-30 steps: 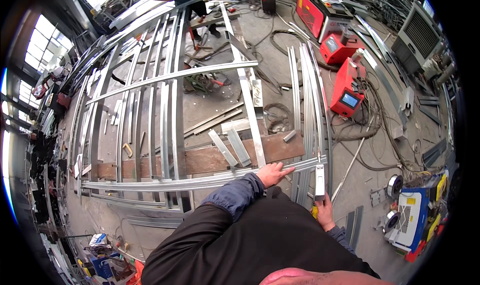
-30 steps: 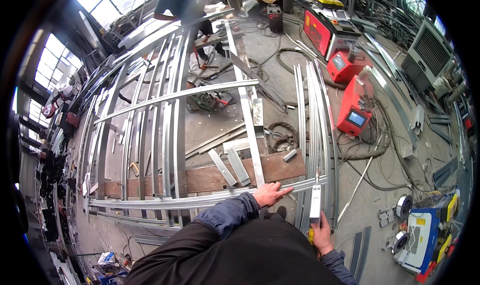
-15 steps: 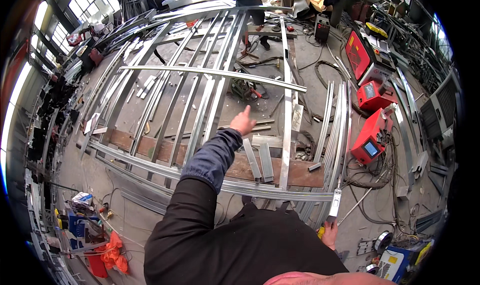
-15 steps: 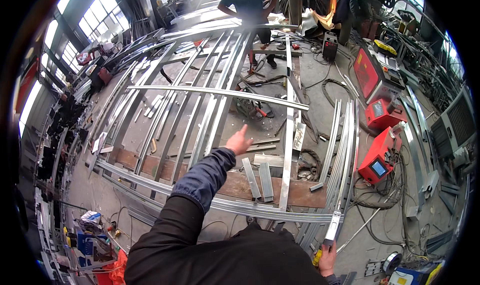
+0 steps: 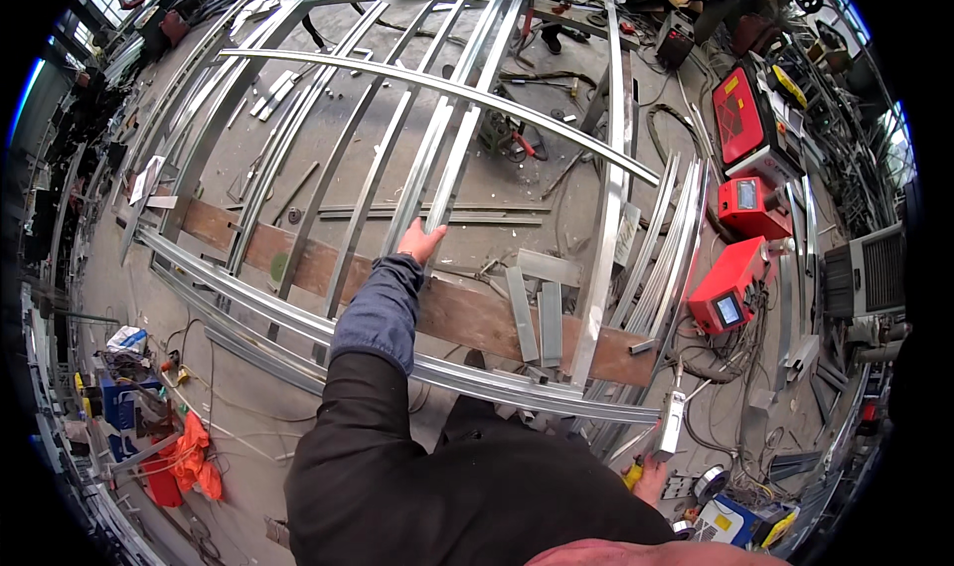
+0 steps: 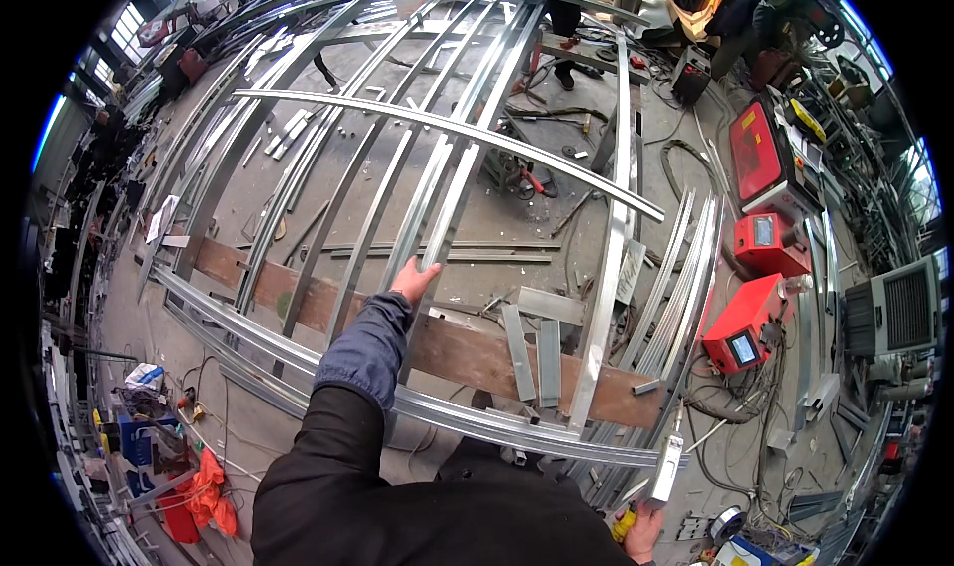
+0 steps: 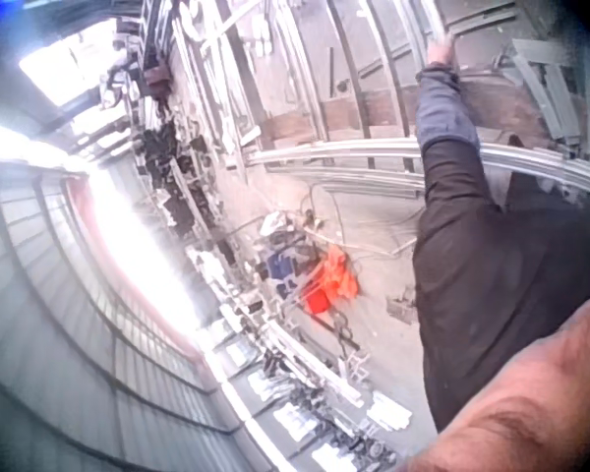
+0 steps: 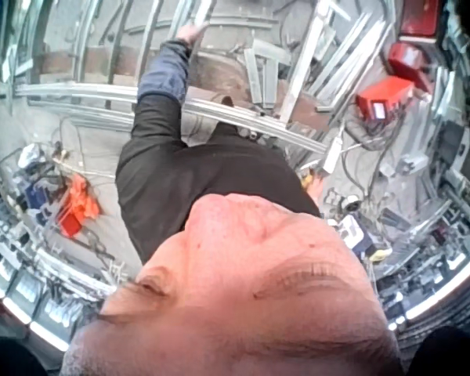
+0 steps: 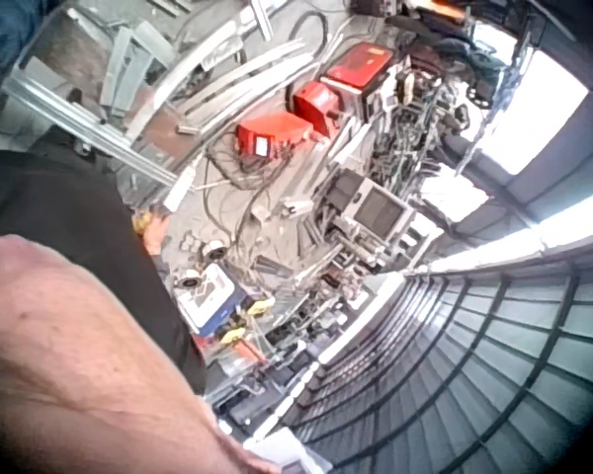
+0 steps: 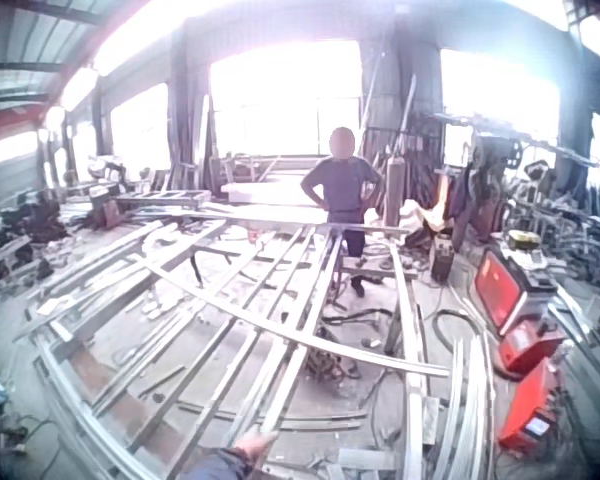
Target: The person aligns and tack welds metal frame components using a handheld welding torch. They repeatedly position metal bars and apply short welds at joints to assemble a larger frame structure.
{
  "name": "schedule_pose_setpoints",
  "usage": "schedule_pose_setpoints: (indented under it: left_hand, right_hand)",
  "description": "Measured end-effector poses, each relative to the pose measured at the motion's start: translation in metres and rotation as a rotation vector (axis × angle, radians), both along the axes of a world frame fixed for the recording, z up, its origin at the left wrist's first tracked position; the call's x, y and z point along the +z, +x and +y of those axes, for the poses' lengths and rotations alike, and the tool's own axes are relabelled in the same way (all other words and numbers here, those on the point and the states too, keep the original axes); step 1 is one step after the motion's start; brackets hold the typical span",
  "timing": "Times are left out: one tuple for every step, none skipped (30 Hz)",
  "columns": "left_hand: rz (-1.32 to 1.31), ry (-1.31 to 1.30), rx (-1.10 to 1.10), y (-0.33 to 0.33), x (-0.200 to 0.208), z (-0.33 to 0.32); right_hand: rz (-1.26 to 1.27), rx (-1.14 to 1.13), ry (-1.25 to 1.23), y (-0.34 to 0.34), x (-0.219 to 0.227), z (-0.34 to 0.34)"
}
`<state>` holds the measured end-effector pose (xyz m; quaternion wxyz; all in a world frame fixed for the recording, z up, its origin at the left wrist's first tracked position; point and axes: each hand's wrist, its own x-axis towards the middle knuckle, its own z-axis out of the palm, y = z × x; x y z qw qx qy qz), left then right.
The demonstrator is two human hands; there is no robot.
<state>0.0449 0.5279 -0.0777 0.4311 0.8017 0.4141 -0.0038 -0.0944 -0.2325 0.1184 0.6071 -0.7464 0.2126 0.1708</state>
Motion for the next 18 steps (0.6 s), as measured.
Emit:
schedule_pose_setpoints:
  left_hand:
    - [0.049, -0.078, -0.063, 0.024, 0.003, -0.003]
    - [0.051, -0.116, -0.091, 0.036, 0.001, 0.011]
    - [0.047, -0.151, -0.107, 0.047, -0.002, 0.027]
    - [0.011, -0.178, -0.114, 0.077, 0.006, 0.026]
    - [-0.029, -0.138, -0.037, 0.097, 0.007, 0.034]
    - [-0.035, -0.155, -0.011, 0.109, 0.008, 0.045]
    - [-0.039, -0.174, 0.011, 0.118, 0.005, 0.053]
    - [-0.113, -0.164, 0.095, 0.104, -0.004, 0.077]
    - [-0.039, -0.145, 0.066, 0.093, -0.017, 0.066]
    - [0.038, -0.123, 0.031, 0.081, -0.026, 0.055]
    - [0.112, -0.100, -0.011, 0.071, -0.031, 0.043]
    - [-0.005, -0.048, -0.034, 0.036, -0.044, 0.033]
    - [0.053, -0.057, -0.062, 0.015, -0.042, 0.010]
    - [0.071, -0.139, -0.103, -0.009, -0.033, 0.002]
    - [0.123, -0.071, -0.092, -0.053, -0.027, 0.020]
    - [0.216, 0.067, -0.149, -0.056, -0.008, -0.008]
    - [0.243, 0.077, -0.169, -0.058, 0.011, -0.041]
    - [0.129, 0.279, -0.180, -0.067, 0.039, -0.081]
  right_hand:
    - [0.012, -0.020, 0.002, 0.002, 0.003, 0.001]
    - [0.027, -0.019, 0.026, 0.003, -0.002, -0.007]
    - [0.039, -0.006, 0.050, 0.013, -0.009, -0.009]
    - [-0.024, -0.085, -0.003, 0.007, -0.004, 0.004]
    - [-0.009, -0.030, -0.003, 0.014, -0.002, 0.006]
    - [0.006, 0.025, -0.006, 0.022, 0.002, 0.006]
    - [0.024, 0.076, -0.010, 0.025, 0.002, 0.005]
    - [0.026, 0.112, 0.011, 0.031, -0.003, 0.012]
    - [0.029, 0.108, -0.001, 0.028, 0.002, 0.016]
    - [0.025, 0.102, -0.008, 0.028, 0.008, 0.020]
    - [0.025, 0.103, 0.002, 0.027, 0.009, 0.017]
    - [0.029, 0.118, 0.030, 0.025, 0.004, 0.013]
    - [0.030, 0.109, 0.044, 0.020, -0.001, 0.006]
    - [0.054, 0.113, 0.078, 0.018, -0.006, 0.002]
    - [0.026, 0.136, 0.117, 0.021, -0.020, 0.010]
    - [-0.021, 0.105, 0.096, 0.019, -0.019, 0.012]
    - [-0.066, 0.074, 0.071, 0.018, -0.018, 0.010]
    - [-0.095, 0.137, 0.026, 0.016, -0.040, -0.015]
